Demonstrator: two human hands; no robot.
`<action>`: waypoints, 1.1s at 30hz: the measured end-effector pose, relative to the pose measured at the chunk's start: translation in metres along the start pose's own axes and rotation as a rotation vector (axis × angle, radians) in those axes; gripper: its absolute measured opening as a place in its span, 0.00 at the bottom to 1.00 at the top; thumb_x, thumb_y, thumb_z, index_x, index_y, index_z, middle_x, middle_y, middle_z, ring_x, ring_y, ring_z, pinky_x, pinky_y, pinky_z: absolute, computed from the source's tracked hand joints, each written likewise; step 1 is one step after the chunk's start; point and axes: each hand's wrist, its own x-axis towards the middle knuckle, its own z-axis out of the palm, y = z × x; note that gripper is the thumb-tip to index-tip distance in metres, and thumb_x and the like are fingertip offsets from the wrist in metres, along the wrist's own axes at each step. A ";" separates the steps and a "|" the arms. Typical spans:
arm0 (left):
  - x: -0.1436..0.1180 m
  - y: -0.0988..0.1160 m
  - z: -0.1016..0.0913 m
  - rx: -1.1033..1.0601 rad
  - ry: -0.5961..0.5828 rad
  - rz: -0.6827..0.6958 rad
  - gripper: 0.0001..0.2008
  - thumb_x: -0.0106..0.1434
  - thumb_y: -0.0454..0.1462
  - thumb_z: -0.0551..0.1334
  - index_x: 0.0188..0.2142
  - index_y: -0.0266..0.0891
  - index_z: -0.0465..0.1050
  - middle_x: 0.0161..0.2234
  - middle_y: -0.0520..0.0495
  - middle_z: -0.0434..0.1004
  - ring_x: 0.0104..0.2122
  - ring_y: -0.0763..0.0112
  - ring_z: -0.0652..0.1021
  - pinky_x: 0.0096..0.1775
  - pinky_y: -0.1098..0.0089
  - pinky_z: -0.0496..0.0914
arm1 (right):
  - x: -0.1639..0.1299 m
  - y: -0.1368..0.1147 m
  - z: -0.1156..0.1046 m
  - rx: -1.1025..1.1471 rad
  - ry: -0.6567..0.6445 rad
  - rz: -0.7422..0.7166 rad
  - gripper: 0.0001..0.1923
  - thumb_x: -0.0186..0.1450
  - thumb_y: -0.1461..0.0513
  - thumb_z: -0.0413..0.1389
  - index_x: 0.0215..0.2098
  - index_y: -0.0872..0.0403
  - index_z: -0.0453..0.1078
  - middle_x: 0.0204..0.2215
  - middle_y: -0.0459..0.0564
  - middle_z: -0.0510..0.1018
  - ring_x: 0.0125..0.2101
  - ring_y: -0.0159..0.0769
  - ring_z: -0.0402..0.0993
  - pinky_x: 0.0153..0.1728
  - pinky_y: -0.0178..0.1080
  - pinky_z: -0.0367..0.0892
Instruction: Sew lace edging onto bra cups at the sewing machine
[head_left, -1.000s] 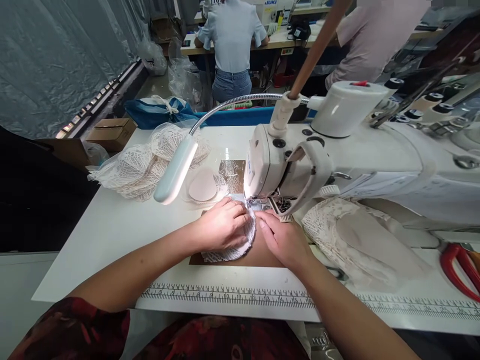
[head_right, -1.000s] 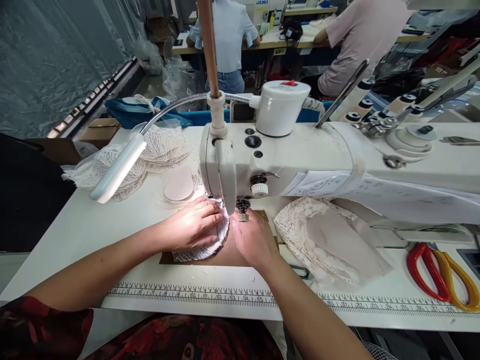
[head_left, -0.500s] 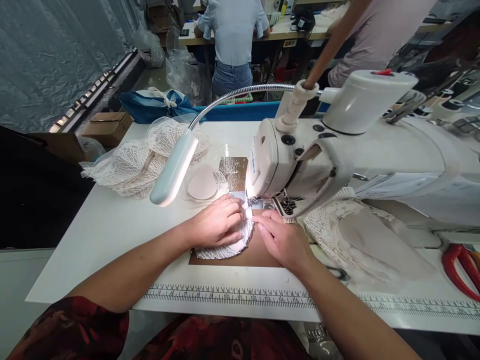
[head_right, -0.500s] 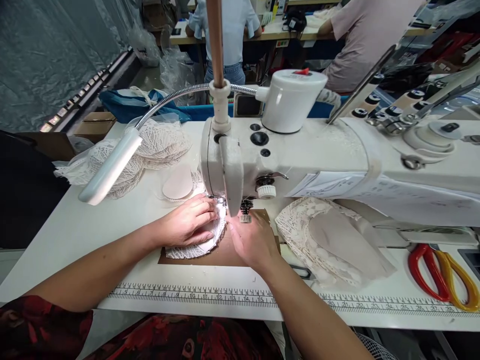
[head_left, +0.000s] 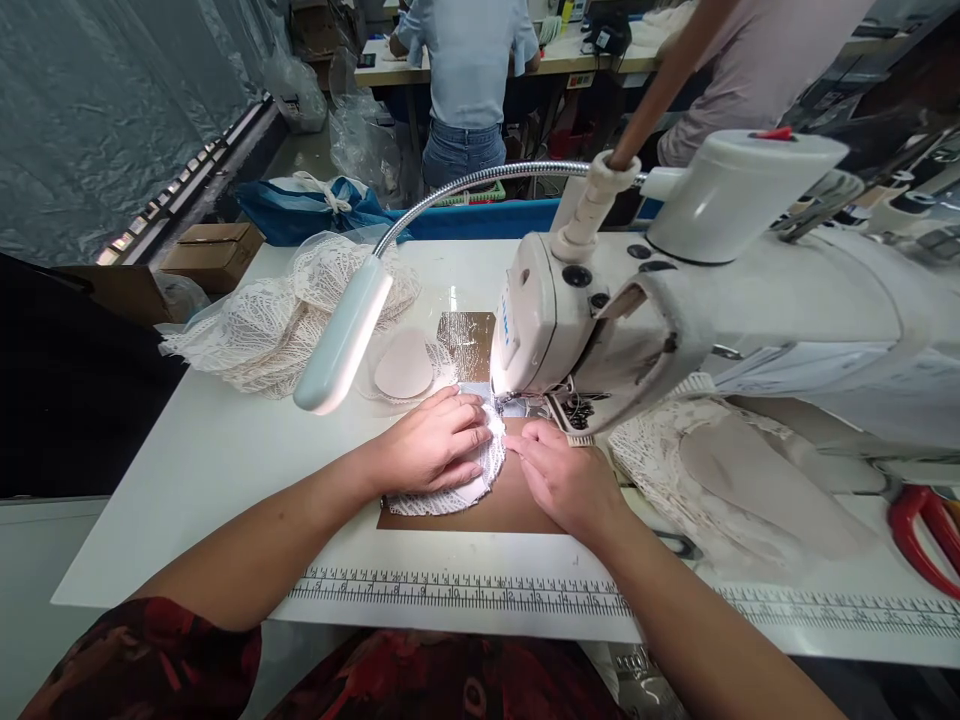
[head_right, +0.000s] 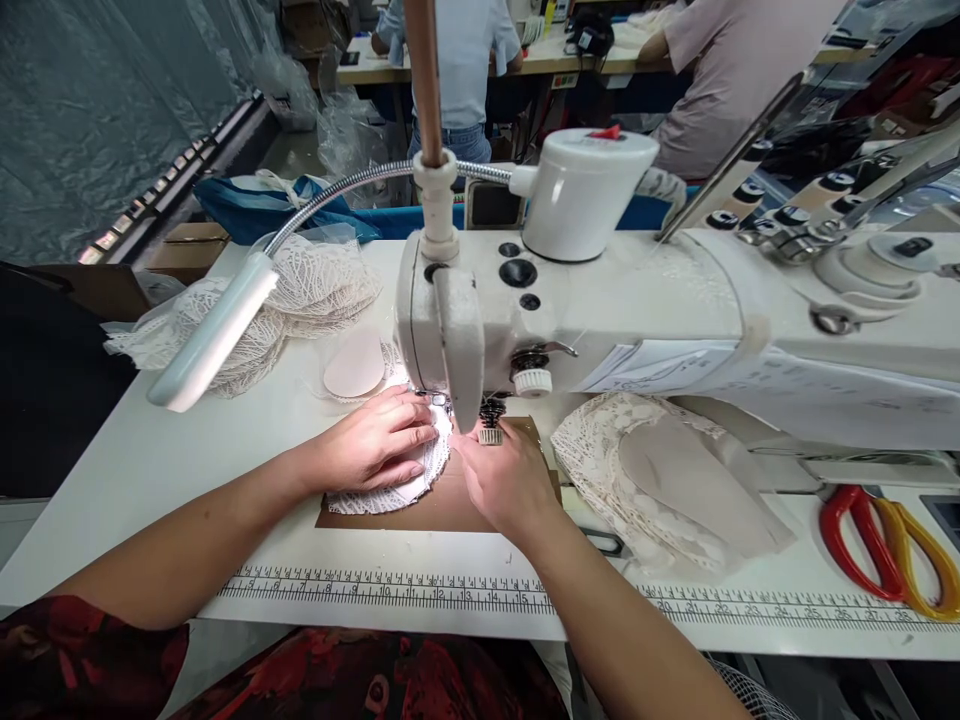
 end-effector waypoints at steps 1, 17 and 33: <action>0.000 0.000 0.000 0.000 -0.007 -0.004 0.16 0.66 0.42 0.57 0.49 0.34 0.71 0.46 0.34 0.73 0.50 0.53 0.71 0.55 0.50 0.63 | 0.000 0.000 0.000 0.006 -0.002 0.006 0.18 0.64 0.68 0.47 0.41 0.50 0.78 0.31 0.50 0.79 0.25 0.33 0.66 0.26 0.35 0.58; 0.002 0.014 0.004 -0.025 -0.014 -0.163 0.19 0.64 0.41 0.58 0.50 0.31 0.70 0.49 0.32 0.70 0.48 0.52 0.71 0.49 0.54 0.67 | 0.007 -0.008 -0.007 0.016 -0.026 0.062 0.17 0.67 0.64 0.47 0.49 0.51 0.73 0.39 0.52 0.79 0.34 0.38 0.72 0.32 0.37 0.64; 0.006 0.014 0.007 0.007 -0.019 -0.212 0.23 0.64 0.45 0.58 0.53 0.31 0.67 0.55 0.32 0.68 0.55 0.50 0.69 0.57 0.53 0.65 | 0.006 -0.011 -0.002 -0.148 -0.070 0.072 0.19 0.65 0.66 0.50 0.51 0.49 0.74 0.43 0.51 0.79 0.33 0.36 0.71 0.31 0.36 0.61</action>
